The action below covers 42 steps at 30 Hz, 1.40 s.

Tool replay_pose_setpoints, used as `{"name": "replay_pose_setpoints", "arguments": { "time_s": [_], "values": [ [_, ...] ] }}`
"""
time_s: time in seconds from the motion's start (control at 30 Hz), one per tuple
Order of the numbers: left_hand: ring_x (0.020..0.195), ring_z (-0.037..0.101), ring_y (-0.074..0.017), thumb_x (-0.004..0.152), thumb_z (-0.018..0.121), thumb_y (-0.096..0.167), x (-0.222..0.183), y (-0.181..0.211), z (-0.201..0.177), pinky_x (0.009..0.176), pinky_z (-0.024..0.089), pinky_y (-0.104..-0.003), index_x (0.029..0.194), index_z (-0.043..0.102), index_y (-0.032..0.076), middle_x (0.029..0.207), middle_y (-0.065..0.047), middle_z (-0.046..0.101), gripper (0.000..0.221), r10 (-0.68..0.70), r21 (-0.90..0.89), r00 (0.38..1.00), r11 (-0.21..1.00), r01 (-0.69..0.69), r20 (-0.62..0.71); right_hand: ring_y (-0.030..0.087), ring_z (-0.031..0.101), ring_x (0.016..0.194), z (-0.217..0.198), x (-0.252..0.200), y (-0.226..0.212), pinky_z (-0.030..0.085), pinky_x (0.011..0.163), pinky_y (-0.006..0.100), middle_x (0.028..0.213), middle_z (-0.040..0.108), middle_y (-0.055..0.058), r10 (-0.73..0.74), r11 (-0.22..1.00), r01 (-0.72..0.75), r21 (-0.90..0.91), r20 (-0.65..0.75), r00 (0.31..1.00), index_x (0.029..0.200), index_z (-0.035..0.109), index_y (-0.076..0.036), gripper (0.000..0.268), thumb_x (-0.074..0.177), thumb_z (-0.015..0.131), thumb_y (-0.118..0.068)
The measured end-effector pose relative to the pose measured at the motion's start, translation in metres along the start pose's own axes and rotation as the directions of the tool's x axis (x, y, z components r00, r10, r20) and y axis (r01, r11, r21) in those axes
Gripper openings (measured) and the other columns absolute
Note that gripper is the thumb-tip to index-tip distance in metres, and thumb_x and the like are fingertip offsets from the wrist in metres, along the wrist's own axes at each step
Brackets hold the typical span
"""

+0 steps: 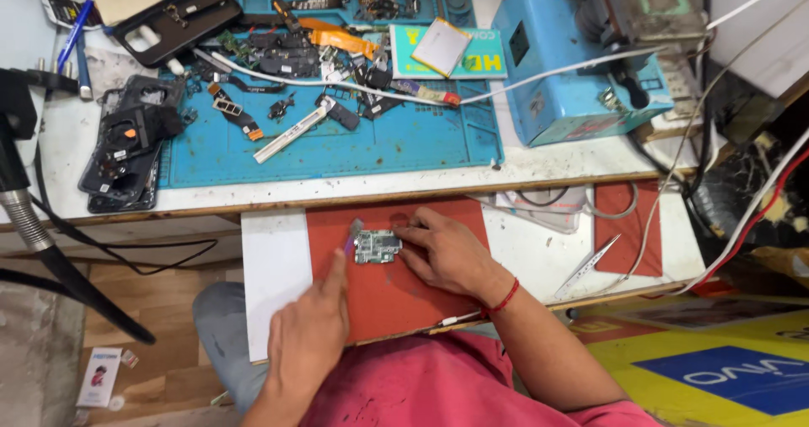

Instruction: The person cleans a small green circuit board using a purple toothbrush. They scrub the surface of the board repeatedly with the bristles, holding the board steady with their left hand while brushing with their right. The person flips the board over to clean the other side and continues scrubbing various components.

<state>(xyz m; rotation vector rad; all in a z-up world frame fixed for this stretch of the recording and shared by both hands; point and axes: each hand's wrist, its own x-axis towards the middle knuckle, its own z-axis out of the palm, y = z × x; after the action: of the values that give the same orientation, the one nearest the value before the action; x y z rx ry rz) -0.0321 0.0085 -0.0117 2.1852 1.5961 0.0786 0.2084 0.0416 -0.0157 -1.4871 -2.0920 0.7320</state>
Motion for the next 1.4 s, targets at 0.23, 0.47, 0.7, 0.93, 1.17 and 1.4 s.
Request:
{"name": "replay_pose_setpoints", "arguments": {
  "time_s": [0.23, 0.47, 0.7, 0.93, 1.17, 1.4],
  "values": [
    [0.059, 0.07, -0.0393, 0.085, 0.054, 0.008, 0.002, -0.007, 0.004, 0.052, 0.056, -0.051, 0.154, 0.042, 0.01, 0.085, -0.017, 0.07, 0.071, 0.082, 0.071, 0.996, 0.994, -0.084, 0.035, 0.032, 0.066, 0.085, -0.003, 0.002, -0.002, 0.056, 0.075, 0.042, 0.098, 0.063, 0.013, -0.029, 0.999, 0.028, -0.027, -0.012, 1.0, 0.116, 0.073, -0.003, 0.033, 0.086, 0.072, -0.015],
    [0.064, 0.071, -0.0371, 0.096, 0.052, 0.017, 0.004, 0.004, -0.01, 0.057, 0.057, -0.05, 0.153, 0.044, 0.016, 0.087, -0.015, 0.07, 0.058, -0.002, 0.044, 0.995, 0.999, -0.003, 0.097, 0.032, 0.066, 0.084, 0.0, 0.001, -0.001, 0.055, 0.074, 0.043, 0.097, 0.062, 0.013, -0.017, 0.999, 0.017, -0.046, 0.0, 1.0, 0.115, 0.074, -0.004, 0.032, 0.086, 0.073, -0.017],
    [0.061, 0.071, -0.0372, 0.083, 0.054, 0.006, 0.0, 0.004, -0.007, 0.054, 0.056, -0.051, 0.155, 0.047, 0.015, 0.089, -0.017, 0.069, 0.073, 0.127, 0.069, 0.988, 0.989, -0.133, 0.092, 0.033, 0.066, 0.084, -0.001, 0.003, 0.0, 0.055, 0.073, 0.043, 0.097, 0.062, 0.013, -0.014, 0.998, 0.014, -0.064, 0.003, 1.0, 0.116, 0.073, -0.004, 0.033, 0.085, 0.073, -0.017],
    [0.056, 0.069, -0.0355, 0.088, 0.056, 0.009, -0.002, 0.005, -0.01, 0.051, 0.056, -0.049, 0.155, 0.045, 0.014, 0.086, -0.016, 0.069, 0.067, 0.142, 0.07, 0.984, 0.986, -0.15, 0.112, 0.033, 0.066, 0.086, 0.001, -0.001, 0.001, 0.055, 0.074, 0.042, 0.099, 0.063, 0.012, -0.07, 0.996, 0.069, -0.055, -0.028, 0.997, 0.119, 0.073, -0.003, 0.034, 0.088, 0.071, -0.016],
    [0.054, 0.069, -0.0346, 0.082, 0.057, 0.005, -0.003, -0.003, 0.007, 0.051, 0.057, -0.046, 0.149, 0.048, 0.01, 0.082, -0.016, 0.069, 0.068, 0.175, 0.113, 0.983, 0.977, -0.181, 0.058, 0.032, 0.065, 0.084, 0.001, 0.0, -0.001, 0.055, 0.075, 0.042, 0.095, 0.062, 0.013, -0.033, 0.999, 0.033, -0.041, 0.003, 0.999, 0.119, 0.073, -0.003, 0.036, 0.086, 0.073, -0.017],
    [0.054, 0.07, -0.0354, 0.085, 0.056, 0.005, 0.002, 0.002, 0.003, 0.051, 0.057, -0.05, 0.155, 0.048, 0.014, 0.082, -0.015, 0.067, 0.071, 0.167, 0.082, 0.98, 0.981, -0.177, 0.11, 0.032, 0.066, 0.083, 0.0, 0.001, 0.0, 0.056, 0.075, 0.042, 0.095, 0.063, 0.012, -0.037, 0.999, 0.037, -0.026, -0.015, 0.999, 0.117, 0.073, -0.003, 0.034, 0.086, 0.073, -0.017]
  ]
}}
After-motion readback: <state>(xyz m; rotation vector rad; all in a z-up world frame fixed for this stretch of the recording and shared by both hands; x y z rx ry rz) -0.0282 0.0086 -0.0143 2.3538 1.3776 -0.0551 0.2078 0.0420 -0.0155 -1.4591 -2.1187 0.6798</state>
